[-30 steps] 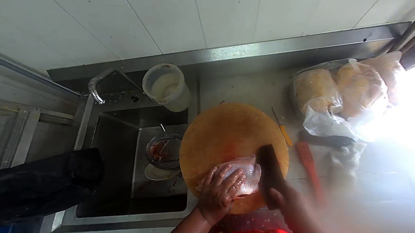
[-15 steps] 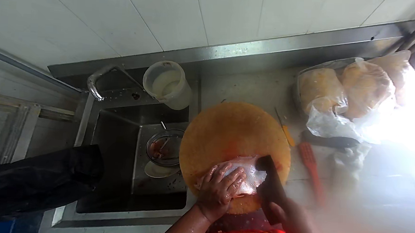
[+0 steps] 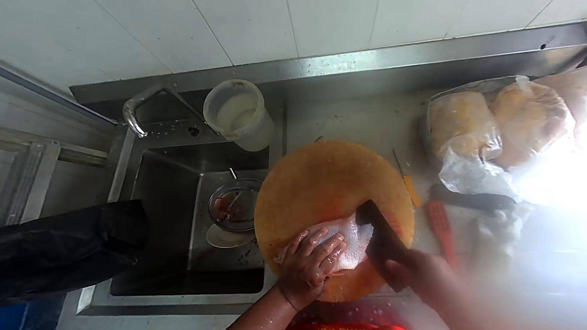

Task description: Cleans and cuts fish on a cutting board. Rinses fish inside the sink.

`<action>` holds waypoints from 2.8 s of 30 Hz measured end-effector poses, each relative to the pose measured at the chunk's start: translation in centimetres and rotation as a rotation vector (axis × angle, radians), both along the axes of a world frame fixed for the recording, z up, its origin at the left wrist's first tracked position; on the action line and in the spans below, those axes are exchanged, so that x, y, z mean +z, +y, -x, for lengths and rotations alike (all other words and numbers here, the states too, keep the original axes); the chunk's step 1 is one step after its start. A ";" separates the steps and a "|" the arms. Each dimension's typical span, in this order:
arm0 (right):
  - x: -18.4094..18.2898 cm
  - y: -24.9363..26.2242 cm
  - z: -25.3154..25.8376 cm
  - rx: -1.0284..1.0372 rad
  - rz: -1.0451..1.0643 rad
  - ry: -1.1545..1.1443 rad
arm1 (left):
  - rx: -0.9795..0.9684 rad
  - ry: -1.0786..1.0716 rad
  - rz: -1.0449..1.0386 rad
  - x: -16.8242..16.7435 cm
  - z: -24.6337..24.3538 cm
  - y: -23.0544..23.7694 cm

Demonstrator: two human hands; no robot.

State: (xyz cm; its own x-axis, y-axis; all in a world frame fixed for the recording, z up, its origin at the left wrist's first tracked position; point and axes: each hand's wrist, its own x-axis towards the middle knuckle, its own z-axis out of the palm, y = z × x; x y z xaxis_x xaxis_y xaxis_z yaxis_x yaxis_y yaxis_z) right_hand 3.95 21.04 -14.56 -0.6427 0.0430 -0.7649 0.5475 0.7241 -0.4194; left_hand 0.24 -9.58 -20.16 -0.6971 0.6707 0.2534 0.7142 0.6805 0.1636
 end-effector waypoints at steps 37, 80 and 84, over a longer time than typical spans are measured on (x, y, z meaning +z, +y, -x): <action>-1.1 0.8 -1.0 0.165 -0.072 0.111 | -0.055 -0.031 -0.087 0.0 1.2 -0.4; -0.1 -7.0 14.4 0.585 0.019 0.106 | -0.061 -0.037 -0.166 -0.1 1.7 -1.2; -0.3 -9.5 16.2 0.632 0.059 0.164 | -0.056 -0.012 -0.151 -0.3 1.7 -1.1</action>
